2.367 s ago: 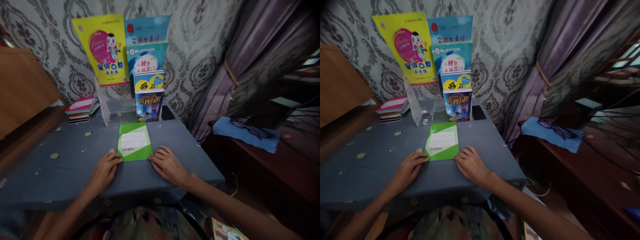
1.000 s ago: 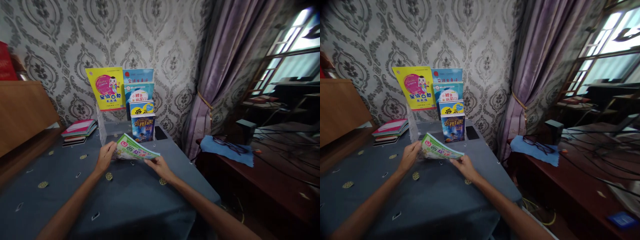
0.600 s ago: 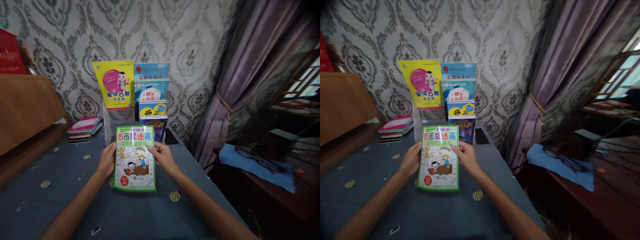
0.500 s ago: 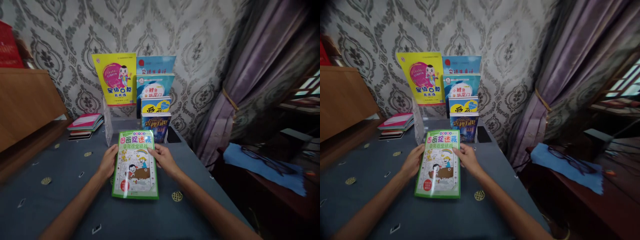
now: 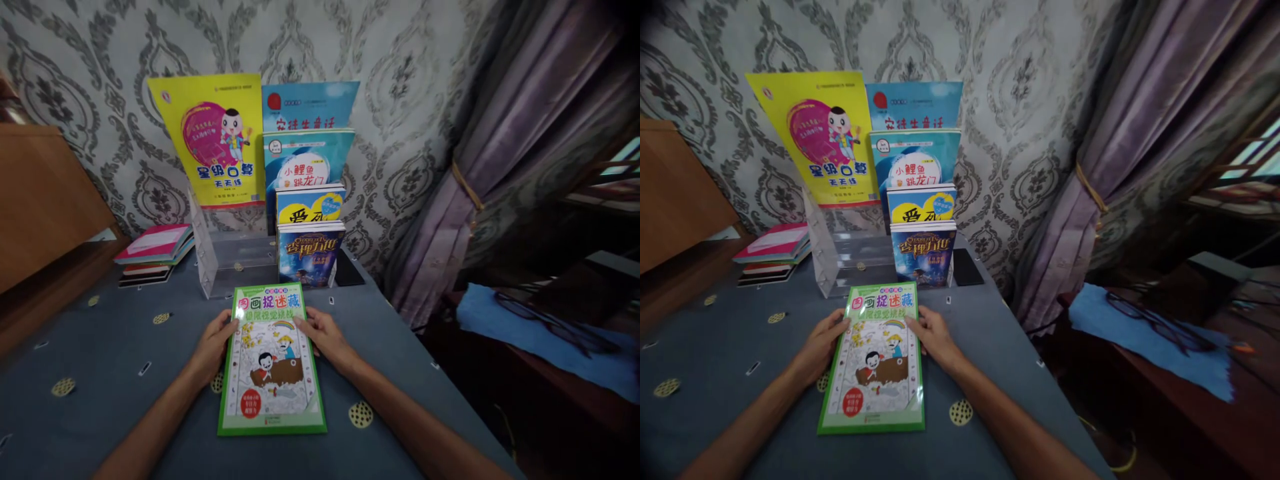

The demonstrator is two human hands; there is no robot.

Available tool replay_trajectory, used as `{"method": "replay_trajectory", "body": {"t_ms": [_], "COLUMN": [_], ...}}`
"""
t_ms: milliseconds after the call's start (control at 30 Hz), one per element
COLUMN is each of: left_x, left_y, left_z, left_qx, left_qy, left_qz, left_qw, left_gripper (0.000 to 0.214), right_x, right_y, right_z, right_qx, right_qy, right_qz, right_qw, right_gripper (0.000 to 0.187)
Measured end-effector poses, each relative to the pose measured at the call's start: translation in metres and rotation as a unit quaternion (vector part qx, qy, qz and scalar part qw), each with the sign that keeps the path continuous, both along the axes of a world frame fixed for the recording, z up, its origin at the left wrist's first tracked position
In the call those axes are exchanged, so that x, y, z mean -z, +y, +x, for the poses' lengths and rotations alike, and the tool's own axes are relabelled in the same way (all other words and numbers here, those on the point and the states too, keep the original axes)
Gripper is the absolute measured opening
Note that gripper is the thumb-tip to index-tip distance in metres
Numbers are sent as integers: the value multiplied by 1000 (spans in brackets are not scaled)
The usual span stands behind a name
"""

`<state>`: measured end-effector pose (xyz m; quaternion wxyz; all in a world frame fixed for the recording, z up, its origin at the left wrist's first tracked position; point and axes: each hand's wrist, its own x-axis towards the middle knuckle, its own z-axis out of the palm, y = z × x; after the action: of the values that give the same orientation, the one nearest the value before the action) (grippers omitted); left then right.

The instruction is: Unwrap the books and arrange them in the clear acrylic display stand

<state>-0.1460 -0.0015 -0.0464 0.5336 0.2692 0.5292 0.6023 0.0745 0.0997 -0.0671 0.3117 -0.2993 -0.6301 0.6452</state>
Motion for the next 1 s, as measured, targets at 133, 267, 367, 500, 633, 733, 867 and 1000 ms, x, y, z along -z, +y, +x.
{"method": "replay_trajectory", "body": {"t_ms": [133, 267, 367, 500, 633, 733, 867, 1000], "left_x": [-1, -2, -3, -4, -5, -3, -1, -4], "left_y": [-2, -2, -3, -3, -4, -3, -3, -6], "left_z": [-1, -1, 0, 0, -2, -3, -6, -12], "left_qx": [27, 39, 40, 38, 25, 21, 42, 101], "left_qy": [4, 4, -3, -14, -25, -36, -26, 8], "left_qz": [-6, -10, -3, 1, 6, 15, 16, 28], "left_qw": [1000, 999, 999, 999, 999, 999, 999, 994], "left_gripper": [56, 63, 61, 58, 61, 62, 65, 72], "right_x": [0, -2, -4, -9, -12, -10, -8, -9], "right_y": [0, 1, 2, 3, 5, 6, 4, 2], "right_z": [2, 3, 5, 10, 13, 13, 13, 11], "right_qx": [0, -7, -22, -63, -94, -93, -79, -72], "right_qy": [-3, 3, 12, 22, 22, 26, 29, 32], "right_qz": [8, -4, -15, -37, -47, -50, -61, -57], "right_qw": [1000, 1000, 1000, 997, 994, 994, 995, 995], "right_gripper": [49, 53, 56, 57, 55, 52, 49, 52]}}
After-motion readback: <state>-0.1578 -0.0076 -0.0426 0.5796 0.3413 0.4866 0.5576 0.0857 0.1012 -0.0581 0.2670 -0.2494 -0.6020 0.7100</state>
